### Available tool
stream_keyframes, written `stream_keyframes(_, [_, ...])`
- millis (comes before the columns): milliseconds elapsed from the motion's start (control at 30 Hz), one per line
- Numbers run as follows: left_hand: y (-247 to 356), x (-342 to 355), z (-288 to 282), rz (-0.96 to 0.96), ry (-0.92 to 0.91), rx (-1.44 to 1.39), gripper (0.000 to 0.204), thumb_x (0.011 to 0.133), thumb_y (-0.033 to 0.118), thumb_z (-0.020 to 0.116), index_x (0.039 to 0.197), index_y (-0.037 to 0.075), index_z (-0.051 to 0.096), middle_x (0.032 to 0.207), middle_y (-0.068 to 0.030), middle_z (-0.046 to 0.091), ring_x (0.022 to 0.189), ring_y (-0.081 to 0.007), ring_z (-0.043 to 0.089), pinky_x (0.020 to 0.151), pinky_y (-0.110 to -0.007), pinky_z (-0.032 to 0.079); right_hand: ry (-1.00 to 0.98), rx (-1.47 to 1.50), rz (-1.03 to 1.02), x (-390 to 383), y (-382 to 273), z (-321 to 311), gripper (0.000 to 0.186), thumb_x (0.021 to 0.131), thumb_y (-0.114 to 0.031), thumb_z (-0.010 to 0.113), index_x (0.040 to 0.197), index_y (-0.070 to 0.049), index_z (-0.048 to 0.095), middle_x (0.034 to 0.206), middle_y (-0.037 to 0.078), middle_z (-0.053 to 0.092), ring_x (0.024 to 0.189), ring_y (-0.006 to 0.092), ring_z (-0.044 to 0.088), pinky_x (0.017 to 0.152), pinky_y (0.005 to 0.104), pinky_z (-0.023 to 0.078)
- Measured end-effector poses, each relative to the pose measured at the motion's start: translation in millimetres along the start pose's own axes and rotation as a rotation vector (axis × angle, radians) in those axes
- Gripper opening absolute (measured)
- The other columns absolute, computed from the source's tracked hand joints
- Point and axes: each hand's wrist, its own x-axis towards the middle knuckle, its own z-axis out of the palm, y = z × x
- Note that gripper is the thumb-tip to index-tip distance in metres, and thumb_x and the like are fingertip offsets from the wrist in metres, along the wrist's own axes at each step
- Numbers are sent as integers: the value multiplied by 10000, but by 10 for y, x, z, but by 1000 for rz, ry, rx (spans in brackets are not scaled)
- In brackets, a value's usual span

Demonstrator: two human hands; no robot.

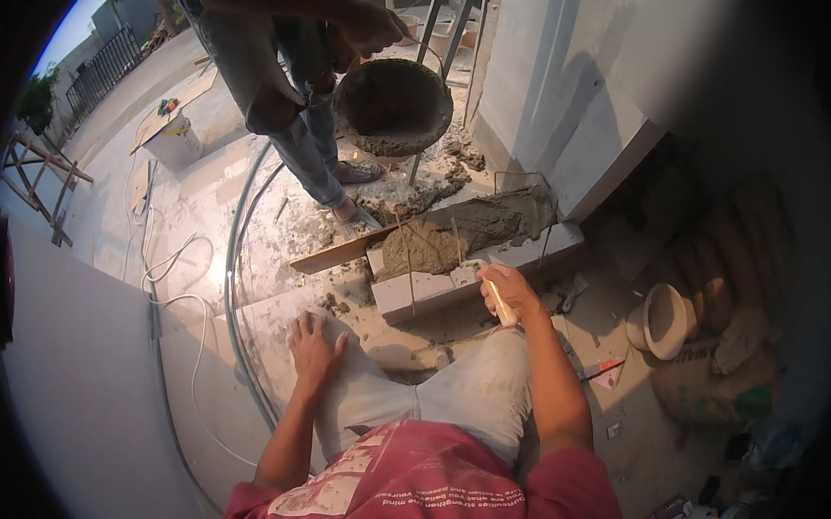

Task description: The person levels and secures stair treads using a spirit level, mallet, and trowel. They adjust the treads, tap them into place, and spread mortar between the steps. Another person pours additional mortar onto the stairs while the recorder continues to level and adjust the treads.

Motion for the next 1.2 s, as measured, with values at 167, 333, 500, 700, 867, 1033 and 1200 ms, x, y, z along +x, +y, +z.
stream_keyframes(167, [6,35,7,0,-14,7,714,807,511,713,1361,78,583,1524,-230,392,1434,-446,298,1152,-553,259,-201,-463,57,-214,15,177,349,954,-371,651,945,-25,605,682,33,595,464,119,543,429,306,455])
stream_keyframes(333, [0,15,-33,-27,-30,1,709,818,515,703,1367,85,579,1536,-231,381,1440,-440,293,1161,-548,243,-78,-535,18,-69,-120,-268,343,956,-331,632,892,5,612,671,45,597,460,126,546,440,306,456])
stream_keyframes(500, [8,-19,-69,-25,-32,-17,690,844,516,678,1377,95,563,1542,-234,373,1447,-446,274,1171,-543,229,270,-345,-11,229,-138,-976,311,965,-314,605,924,-5,597,683,66,587,458,156,551,434,330,457])
stream_keyframes(700, [43,-26,-144,-28,-50,-16,678,850,501,685,1377,95,558,1542,-239,367,1445,-454,274,1174,-543,225,272,-138,-22,230,-158,-891,300,970,-345,618,957,-50,569,684,53,572,464,158,552,414,343,465])
stream_keyframes(867, [2,0,-169,-8,-31,27,622,842,438,727,1342,95,586,1533,-230,385,1424,-449,310,1161,-544,275,276,-615,-1,257,-329,-763,361,939,-298,639,865,54,605,666,108,620,461,214,606,440,382,488])
stream_keyframes(1033, [29,1,-126,1,-49,14,653,830,473,722,1339,85,591,1534,-220,379,1438,-438,295,1167,-531,259,637,-568,-78,437,-447,-1064,394,900,-257,649,878,136,634,727,237,679,571,359,694,521,450,555])
stream_keyframes(1200, [33,-34,-160,-23,-40,-2,613,841,437,728,1330,90,598,1542,-205,372,1444,-431,287,1170,-534,262,507,-564,-51,481,-507,-862,408,893,-274,669,859,131,646,725,241,680,586,355,698,539,469,554])
